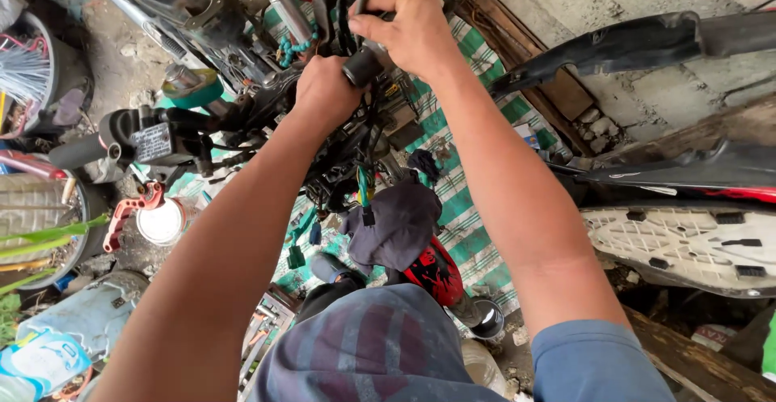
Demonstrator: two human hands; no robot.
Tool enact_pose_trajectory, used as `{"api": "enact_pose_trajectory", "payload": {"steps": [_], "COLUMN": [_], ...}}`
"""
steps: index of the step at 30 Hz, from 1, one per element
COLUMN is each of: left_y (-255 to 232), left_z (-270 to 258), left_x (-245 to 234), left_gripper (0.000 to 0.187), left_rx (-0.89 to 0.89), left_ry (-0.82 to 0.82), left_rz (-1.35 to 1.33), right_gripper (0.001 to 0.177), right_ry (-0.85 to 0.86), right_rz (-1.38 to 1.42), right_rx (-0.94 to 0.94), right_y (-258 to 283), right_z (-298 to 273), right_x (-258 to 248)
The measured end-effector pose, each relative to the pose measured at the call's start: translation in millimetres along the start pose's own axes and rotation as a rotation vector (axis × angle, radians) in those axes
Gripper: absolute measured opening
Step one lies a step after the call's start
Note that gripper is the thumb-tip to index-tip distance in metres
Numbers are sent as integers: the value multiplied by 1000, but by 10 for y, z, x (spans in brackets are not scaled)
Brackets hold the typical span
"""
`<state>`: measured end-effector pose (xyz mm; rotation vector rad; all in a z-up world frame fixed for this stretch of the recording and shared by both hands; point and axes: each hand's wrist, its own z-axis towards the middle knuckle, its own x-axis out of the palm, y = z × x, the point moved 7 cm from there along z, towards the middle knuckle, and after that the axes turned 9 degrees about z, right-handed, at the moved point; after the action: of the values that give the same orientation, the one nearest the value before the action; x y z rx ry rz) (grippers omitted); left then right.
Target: The person works on the handlebar area of a motorcycle, manipulating wires and components with their hands. They then move to a nearby toolbox to retrieve a small metal part, which they examine and attempt to attach to a component held in their other hand.
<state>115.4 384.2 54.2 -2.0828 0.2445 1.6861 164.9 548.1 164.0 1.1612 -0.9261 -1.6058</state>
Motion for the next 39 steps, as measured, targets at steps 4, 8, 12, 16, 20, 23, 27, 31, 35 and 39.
{"api": "enact_pose_trajectory", "payload": {"steps": [4,8,12,16,20,23,27,31,35,39], "left_y": [-110,-100,-27,36,71,86,144,242,196,162], "left_z": [-58,-118,-137,-98,-96,-77,-103,-123,-90,-71], "left_x": [-144,-191,-165,-114,-57,-35,-40,140,192,374], "left_gripper": [32,33,29,25,29,38,46,69,58,49], "left_rx": [-73,-112,-148,-160,-179,-191,-185,-249,-233,-235], "left_ry": [103,153,103,69,22,26,153,225,85,167], "left_rz": [16,6,-93,-60,-24,3,-24,-18,-11,34], "right_gripper": [15,19,19,15,14,13,17,43,19,18], "right_ry": [-53,38,60,67,69,83,117,185,273,243], "right_rz": [-5,-173,-175,-168,-231,-252,-266,-318,-384,-298], "right_rx": [7,29,-61,-120,-129,-126,-55,-88,-30,102], "right_y": [-41,52,132,25,25,16,1,25,61,-9], "right_z": [27,52,101,216,212,215,233,245,219,106], "right_x": [-27,75,147,179,250,272,334,435,448,375]}}
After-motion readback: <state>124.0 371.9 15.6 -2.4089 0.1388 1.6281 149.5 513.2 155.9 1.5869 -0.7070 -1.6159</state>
